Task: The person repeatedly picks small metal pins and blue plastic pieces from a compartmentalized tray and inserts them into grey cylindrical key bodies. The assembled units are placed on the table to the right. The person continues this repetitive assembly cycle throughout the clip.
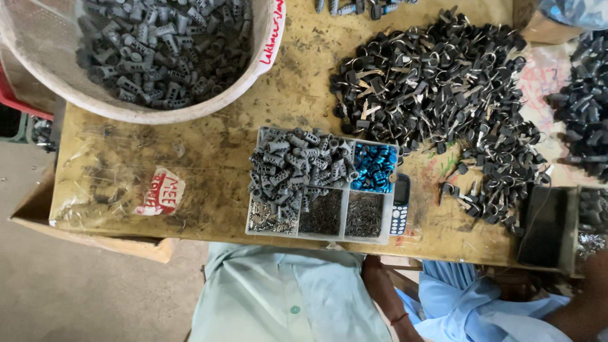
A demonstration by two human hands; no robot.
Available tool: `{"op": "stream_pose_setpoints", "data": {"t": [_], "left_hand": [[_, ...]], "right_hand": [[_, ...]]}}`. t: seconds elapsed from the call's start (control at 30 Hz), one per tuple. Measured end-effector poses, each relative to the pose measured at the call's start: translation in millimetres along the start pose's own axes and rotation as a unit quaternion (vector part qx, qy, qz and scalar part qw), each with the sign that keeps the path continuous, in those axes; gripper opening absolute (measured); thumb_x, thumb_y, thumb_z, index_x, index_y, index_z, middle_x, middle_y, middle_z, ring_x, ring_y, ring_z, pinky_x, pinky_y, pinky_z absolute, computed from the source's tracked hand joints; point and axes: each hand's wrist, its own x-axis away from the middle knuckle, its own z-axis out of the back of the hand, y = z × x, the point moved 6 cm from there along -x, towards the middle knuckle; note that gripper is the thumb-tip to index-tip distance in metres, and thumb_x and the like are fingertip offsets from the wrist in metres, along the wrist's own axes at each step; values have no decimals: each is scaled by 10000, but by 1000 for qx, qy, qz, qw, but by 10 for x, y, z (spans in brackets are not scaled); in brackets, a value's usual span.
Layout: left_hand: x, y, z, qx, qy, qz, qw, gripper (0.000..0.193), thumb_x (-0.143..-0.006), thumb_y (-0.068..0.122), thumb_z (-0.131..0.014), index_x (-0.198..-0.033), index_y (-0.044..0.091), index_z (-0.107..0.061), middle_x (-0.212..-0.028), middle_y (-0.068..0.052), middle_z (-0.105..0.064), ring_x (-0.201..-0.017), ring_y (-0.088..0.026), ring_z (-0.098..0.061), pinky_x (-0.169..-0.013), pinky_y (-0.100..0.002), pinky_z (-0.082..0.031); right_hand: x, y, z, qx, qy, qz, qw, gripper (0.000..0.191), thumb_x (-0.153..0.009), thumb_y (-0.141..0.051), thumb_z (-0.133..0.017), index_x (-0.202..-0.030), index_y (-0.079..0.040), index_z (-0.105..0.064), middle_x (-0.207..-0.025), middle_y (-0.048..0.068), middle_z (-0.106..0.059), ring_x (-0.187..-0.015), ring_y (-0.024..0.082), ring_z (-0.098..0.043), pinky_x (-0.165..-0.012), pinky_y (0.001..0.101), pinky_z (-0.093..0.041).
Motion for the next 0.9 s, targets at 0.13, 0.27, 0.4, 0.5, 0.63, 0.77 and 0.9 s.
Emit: {"op": "stream_pose_setpoints", "data": {"t": [0.13, 0.27, 0.4, 0.5, 0.63, 0.77, 0.9], "left_hand": [[5, 46, 44, -28, 21, -23, 999, 610, -981, 376, -623, -1468, 15, -551, -1084, -104, -733, -926, -218, -670, -787, -388, -548], [17, 34, 77, -69, 38, -50, 996, 628, -977, 372, -625, -1494, 27, -535, -1085, -105, -733, -928, -223, -674, -788, -391, -552], [41, 89, 197, -139, 57, -100, 984, 647, -972, 367, -627, -1520, 39, -520, -1086, -106, -734, -930, -228, -678, -790, -394, -555], [103, 36, 222, 9, -2, -89, 996, 624, -988, 349, -625, -1514, 29, -524, -1098, -109, -733, -934, -228, -680, -787, -397, -553], [203, -142, 196, 94, -43, -14, 995, 557, -991, 323, -623, -1464, 41, -542, -1099, -124, -736, -944, -257, -684, -798, -420, -550], [206, -328, 127, 31, -43, 8, 999, 514, -971, 310, -625, -1424, 79, -550, -1086, -138, -741, -954, -299, -689, -816, -448, -550], [129, -444, 55, -44, -58, 8, 997, 474, -951, 298, -628, -1384, 117, -558, -1072, -153, -746, -964, -341, -694, -834, -476, -550]], "right_hand": [[12, 55, -156, -106, -75, -80, 988, 185, -916, -41, -510, -1064, 37, -590, -873, 229, -699, -824, 409, -694, -706, 483, -562], [61, -91, 85, -131, -25, 46, 990, 329, -886, -105, -572, -1156, 82, -568, -926, 270, -695, -881, 426, -683, -765, 479, -551], [220, -371, 615, -178, -152, 75, 969, 413, -951, -189, -588, -1309, 3, -519, -1149, 224, -648, -1025, 403, -648, -850, 470, -522], [314, -678, 1201, -261, -255, 121, 923, 483, -999, -253, -600, -1424, -57, -482, -1316, 190, -614, -1133, 386, -622, -914, 463, -500], [238, -1006, 1909, -319, -230, 207, 896, 507, -1016, -266, -611, -1472, -90, -476, -1433, 108, -563, -1194, 334, -619, -956, 428, -500], [74, -1110, 2107, -295, -183, 198, 917, 492, -990, -266, -624, -1444, -123, -498, -1347, 95, -615, -1096, 319, -655, -893, 423, -518], [2, -1200, 2182, -282, -118, 230, 924, 425, -977, -234, -652, -1373, -108, -565, -1262, 111, -660, -1002, 350, -678, -789, 428, -547]]}}
